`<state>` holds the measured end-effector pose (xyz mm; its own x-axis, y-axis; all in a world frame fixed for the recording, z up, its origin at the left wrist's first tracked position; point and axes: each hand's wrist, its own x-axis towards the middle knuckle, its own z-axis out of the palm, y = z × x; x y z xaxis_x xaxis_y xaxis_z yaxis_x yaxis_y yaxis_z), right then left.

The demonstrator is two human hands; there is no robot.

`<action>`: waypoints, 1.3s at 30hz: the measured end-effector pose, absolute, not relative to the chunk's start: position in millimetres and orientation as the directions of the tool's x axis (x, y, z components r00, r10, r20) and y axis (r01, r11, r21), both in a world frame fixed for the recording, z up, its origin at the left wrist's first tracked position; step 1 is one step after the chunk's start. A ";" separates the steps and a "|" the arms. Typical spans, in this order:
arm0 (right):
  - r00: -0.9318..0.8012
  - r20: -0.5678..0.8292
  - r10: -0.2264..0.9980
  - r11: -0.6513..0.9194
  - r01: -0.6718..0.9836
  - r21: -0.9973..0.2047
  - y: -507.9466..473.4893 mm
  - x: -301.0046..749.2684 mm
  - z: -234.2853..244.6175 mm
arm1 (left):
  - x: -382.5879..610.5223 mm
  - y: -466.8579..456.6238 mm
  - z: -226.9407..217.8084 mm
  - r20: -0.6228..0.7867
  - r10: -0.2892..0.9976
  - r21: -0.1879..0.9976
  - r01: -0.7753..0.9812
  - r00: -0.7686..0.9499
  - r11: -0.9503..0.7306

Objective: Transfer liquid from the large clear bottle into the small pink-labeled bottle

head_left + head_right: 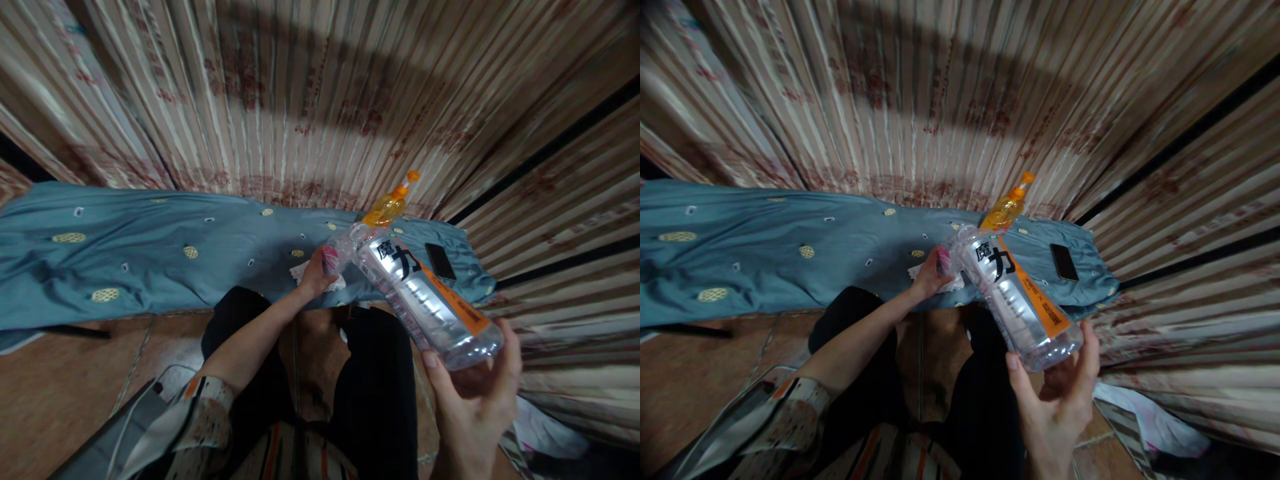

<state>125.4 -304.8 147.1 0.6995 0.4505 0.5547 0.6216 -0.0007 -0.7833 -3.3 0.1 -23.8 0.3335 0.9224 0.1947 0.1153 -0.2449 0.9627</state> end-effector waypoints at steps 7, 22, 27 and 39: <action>0.712 0.542 0.448 -0.003 0.607 -0.795 -304.6 127.4 145.9 | -3.0 -0.7 -22.9 0.168 0.927 0.954 0.181 0.336 -0.239; 0.737 0.521 0.431 -0.021 0.585 -0.810 -303.4 122.9 150.4 | -5.3 -1.8 -14.5 0.145 0.922 0.961 0.169 0.359 -0.217; 0.727 0.524 0.445 -0.016 0.591 -0.807 -303.9 123.5 150.5 | -5.5 -1.4 -16.1 0.165 0.924 0.959 0.163 0.346 -0.233; 0.728 0.503 0.466 -0.027 0.579 -0.815 -307.2 124.4 147.4 | -3.7 1.7 -26.3 0.187 0.921 0.952 0.169 0.343 -0.256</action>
<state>124.4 -307.2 147.4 0.7282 0.4660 0.5025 0.5795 -0.0272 -0.8145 -3.7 1.7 -26.3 0.3428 0.9206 0.1871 0.1694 -0.2564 0.9516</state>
